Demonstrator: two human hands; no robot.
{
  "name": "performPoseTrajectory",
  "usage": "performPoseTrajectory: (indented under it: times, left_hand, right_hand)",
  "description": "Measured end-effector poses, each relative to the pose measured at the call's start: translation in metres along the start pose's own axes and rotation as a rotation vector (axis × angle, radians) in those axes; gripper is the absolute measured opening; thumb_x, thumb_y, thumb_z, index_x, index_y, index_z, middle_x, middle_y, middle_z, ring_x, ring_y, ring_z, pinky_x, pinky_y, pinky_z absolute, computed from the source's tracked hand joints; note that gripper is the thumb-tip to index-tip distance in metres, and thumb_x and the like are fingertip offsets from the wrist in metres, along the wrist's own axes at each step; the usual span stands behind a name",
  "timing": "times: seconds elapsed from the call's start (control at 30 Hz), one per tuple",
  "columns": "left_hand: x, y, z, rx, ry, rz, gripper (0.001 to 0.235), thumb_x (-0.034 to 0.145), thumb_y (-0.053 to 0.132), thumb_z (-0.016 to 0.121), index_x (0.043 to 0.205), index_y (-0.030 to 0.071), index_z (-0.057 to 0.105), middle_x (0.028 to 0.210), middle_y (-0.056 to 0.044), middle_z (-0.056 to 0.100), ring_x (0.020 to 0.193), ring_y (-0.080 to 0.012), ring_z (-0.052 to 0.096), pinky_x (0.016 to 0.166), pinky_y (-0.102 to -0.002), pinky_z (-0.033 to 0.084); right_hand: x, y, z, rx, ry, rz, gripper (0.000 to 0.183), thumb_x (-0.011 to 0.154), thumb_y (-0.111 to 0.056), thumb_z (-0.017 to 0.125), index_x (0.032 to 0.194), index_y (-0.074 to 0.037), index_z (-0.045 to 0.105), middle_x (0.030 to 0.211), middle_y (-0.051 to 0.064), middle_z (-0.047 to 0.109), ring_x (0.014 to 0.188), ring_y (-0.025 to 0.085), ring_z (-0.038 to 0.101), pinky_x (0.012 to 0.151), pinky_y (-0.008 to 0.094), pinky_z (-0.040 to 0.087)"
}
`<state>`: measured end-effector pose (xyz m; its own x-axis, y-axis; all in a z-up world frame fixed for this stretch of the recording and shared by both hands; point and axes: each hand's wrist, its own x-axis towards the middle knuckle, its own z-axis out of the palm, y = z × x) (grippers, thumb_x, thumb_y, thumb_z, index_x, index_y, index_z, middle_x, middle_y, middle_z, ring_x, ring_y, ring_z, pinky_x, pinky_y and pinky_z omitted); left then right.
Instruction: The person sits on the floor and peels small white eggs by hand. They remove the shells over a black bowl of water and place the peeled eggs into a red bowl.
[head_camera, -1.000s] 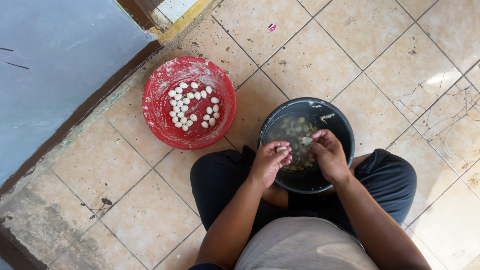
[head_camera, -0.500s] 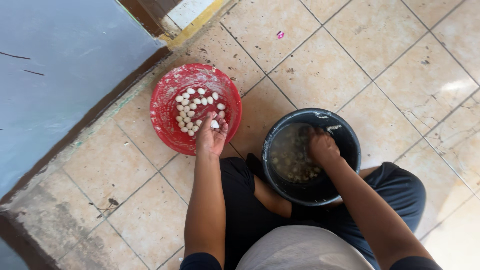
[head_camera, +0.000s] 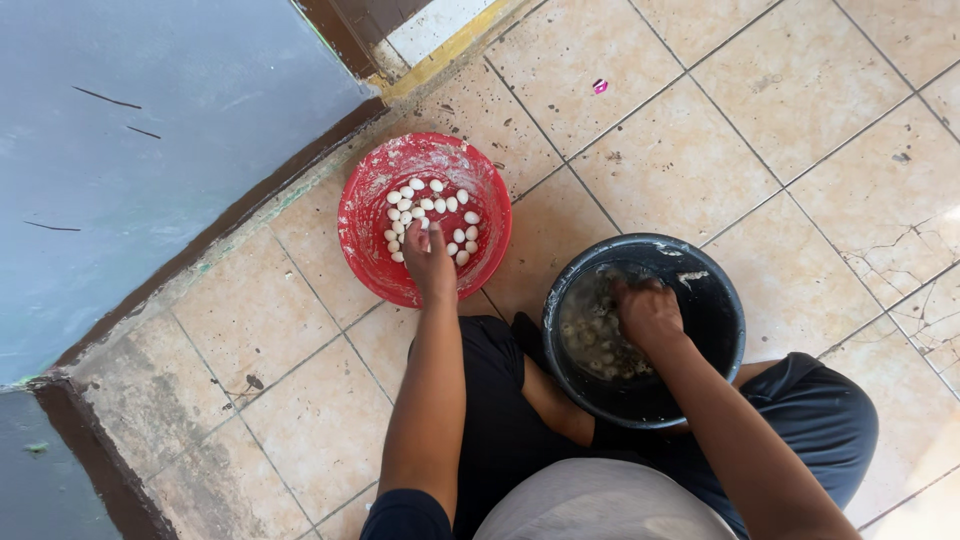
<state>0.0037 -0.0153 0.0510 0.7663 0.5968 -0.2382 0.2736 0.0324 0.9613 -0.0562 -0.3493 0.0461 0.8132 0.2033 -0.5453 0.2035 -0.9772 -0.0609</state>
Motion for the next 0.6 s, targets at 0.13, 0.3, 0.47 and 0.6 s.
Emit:
performPoseTrajectory:
  times: [0.13,0.3,0.47,0.6]
  left_hand:
    - [-0.097,0.032,0.023,0.119,-0.191,0.606,0.028,0.102,0.014,0.064,0.126,0.002,0.060,0.121,-0.013,0.070,0.099,-0.0231,0.072,0.089,-0.037,0.059]
    - [-0.197,0.033,0.088,0.893,-1.005,0.801,0.027,0.088,0.001,0.067,0.115,0.000,0.065,0.113,-0.022,0.070,0.100,-0.0407,0.068,0.083,-0.051,0.057]
    - [-0.200,-0.027,0.146,1.648,-1.287,0.211,0.032,0.096,0.005,0.060,0.124,0.001,0.075,0.124,-0.020,0.075,0.110,-0.0338,0.074,0.089,-0.051,0.062]
    - [-0.191,-0.070,0.156,1.786,-1.307,0.084,0.033,0.099,0.013,0.059,0.128,0.002,0.071,0.121,-0.017,0.074,0.107,-0.0297,0.072,0.086,-0.045,0.061]
  right_hand:
    - [-0.060,0.013,-0.005,0.910,0.283,0.082,0.027,0.094,-0.012,0.069,0.119,-0.003,0.062,0.102,0.014,0.071,0.090,0.025,0.071,0.080,0.037,0.058]
    - [-0.115,0.034,-0.008,1.540,0.433,0.114,0.018,0.102,-0.009,0.063,0.118,-0.002,0.060,0.099,0.004,0.067,0.084,0.012,0.065,0.075,0.028,0.057]
    - [-0.150,0.039,-0.012,1.881,0.446,0.045,0.017,0.102,-0.005,0.059,0.119,-0.005,0.061,0.104,0.004,0.068,0.092,0.011,0.065,0.082,0.027,0.056]
    - [-0.166,0.041,-0.015,1.911,0.437,-0.002,0.027,0.095,-0.003,0.062,0.121,-0.011,0.059,0.103,0.002,0.068,0.093,0.010,0.065,0.081,0.026,0.056]
